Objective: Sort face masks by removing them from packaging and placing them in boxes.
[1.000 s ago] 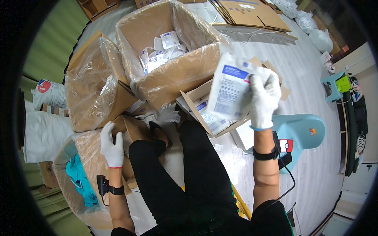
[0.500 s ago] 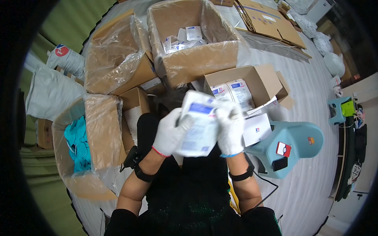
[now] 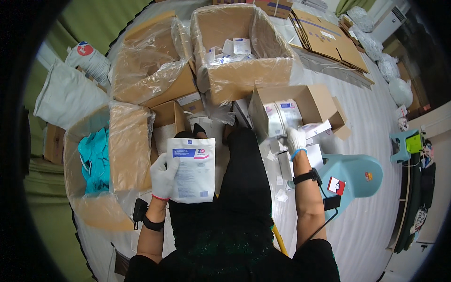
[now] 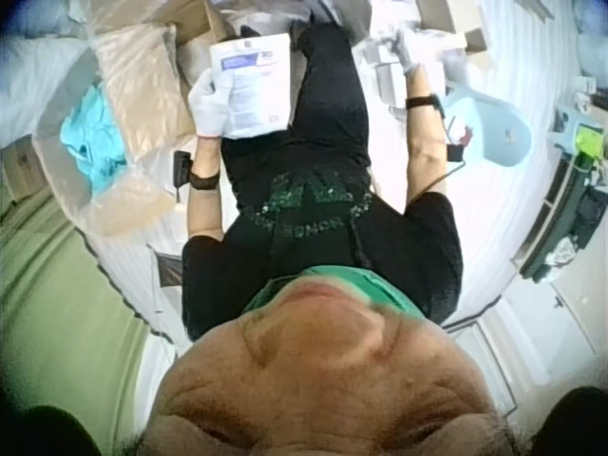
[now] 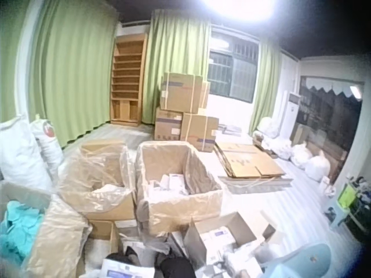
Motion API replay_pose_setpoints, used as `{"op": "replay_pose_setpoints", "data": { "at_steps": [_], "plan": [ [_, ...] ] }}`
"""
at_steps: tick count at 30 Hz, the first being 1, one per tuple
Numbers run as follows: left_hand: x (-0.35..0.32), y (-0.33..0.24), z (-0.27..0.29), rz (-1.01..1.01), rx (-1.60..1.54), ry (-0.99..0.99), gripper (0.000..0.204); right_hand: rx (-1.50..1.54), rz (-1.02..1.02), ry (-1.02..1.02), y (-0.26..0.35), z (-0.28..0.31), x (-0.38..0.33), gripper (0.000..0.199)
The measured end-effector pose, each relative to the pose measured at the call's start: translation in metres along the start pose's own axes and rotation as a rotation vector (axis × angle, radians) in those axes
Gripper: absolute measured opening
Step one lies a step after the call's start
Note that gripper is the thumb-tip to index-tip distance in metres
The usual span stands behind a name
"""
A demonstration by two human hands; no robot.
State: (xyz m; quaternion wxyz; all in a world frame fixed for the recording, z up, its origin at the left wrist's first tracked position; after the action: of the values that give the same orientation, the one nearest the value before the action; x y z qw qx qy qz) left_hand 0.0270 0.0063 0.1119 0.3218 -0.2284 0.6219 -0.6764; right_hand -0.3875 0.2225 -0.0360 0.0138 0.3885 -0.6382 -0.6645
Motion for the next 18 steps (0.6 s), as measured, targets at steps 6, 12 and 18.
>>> {"op": "replay_pose_setpoints", "data": {
  "at_steps": [6, 12, 18],
  "plan": [
    [0.012, -0.009, -0.032, -0.006, -0.012, 0.139, 0.018, -0.743, 0.35, 0.417, -0.047, 0.029, 0.147, 0.018],
    [0.007, -0.023, -0.022, -0.074, 0.295, 0.11, 0.021, -0.529, -0.215, 0.34, 0.008, -0.082, -0.022, 0.053],
    [0.019, -0.019, -0.09, -0.094, 0.357, 0.521, 0.02, -0.719, 0.51, 0.779, 0.067, -0.218, -0.169, 0.03]
  ]
}}
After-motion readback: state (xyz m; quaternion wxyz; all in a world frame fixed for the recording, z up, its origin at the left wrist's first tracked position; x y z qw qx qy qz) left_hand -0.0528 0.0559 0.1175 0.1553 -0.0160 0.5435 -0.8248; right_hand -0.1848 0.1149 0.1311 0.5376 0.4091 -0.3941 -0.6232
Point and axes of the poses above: each hand's wrist, its own x-axis towards the middle knuckle, its own z-axis out of the back of the hand, y = z × x, the point moved 10 cm from there along x, towards the middle knuckle, and after that the axes turned 14 degrees about y, right-handed, at the moved point
